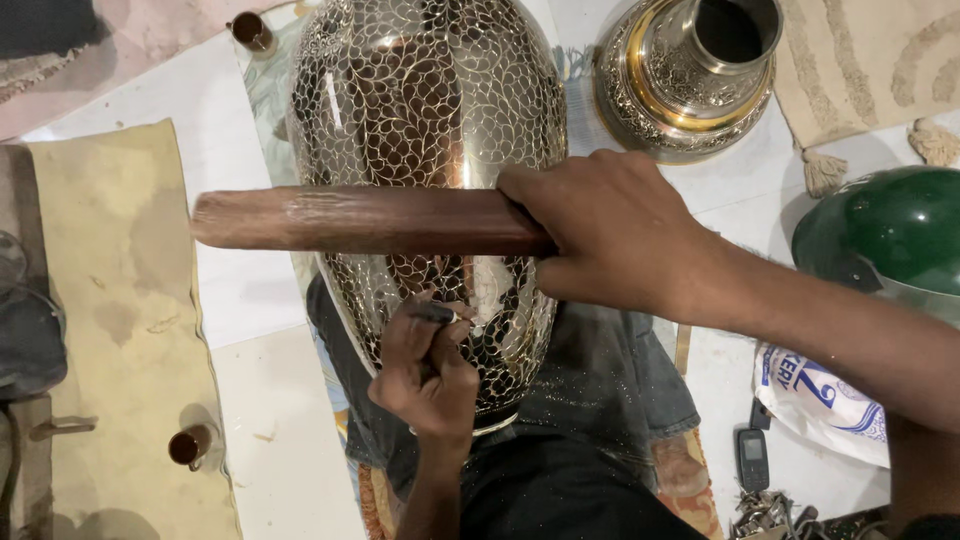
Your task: The person sits on the floor with a large engraved brass vase held between their legs. They hold a small punch against the vase surface with one hand and strike it with a wooden mallet in the other hand, repeatedly tapping to work the metal decoration, repositioning the punch on different spots of the vase.
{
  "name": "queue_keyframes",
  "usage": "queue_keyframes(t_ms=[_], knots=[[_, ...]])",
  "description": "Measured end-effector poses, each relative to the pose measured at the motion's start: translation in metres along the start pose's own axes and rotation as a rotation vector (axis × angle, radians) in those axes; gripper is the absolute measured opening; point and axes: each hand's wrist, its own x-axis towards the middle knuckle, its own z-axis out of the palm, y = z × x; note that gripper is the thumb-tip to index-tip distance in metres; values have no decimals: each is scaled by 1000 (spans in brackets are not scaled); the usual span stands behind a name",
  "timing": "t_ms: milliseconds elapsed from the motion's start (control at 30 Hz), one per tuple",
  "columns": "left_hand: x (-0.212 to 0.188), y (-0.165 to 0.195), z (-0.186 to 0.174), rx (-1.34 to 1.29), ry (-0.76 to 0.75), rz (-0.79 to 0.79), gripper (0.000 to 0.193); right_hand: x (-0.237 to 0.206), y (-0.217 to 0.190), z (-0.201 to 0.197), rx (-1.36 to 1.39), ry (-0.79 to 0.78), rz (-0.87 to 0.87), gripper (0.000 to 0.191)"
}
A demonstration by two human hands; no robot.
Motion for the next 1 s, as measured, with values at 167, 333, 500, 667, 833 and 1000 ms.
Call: queue_keyframes(t_ms=[167,333,500,667,833,1000], knots=[[-4,-7,6,-65,52,18,43,1,1,0,25,29,18,39],[-6,-6,4,-29,63,12,40,2,-12,-13,338,-38,46,28],[-6,-5,4,80,81,-14,31,6,-30,-20,-192,-219,-66,33],[-5,-6,2,59,87,-48,31,5,-33,-13,-166,-217,-91,39],[-6,-2,1,-29,23,-31,35,0,-32,-10,-87,-99,-98,38],[-7,-8,2,-6,53,35,39,5,-43,-14,-243,-283,-41,35]])
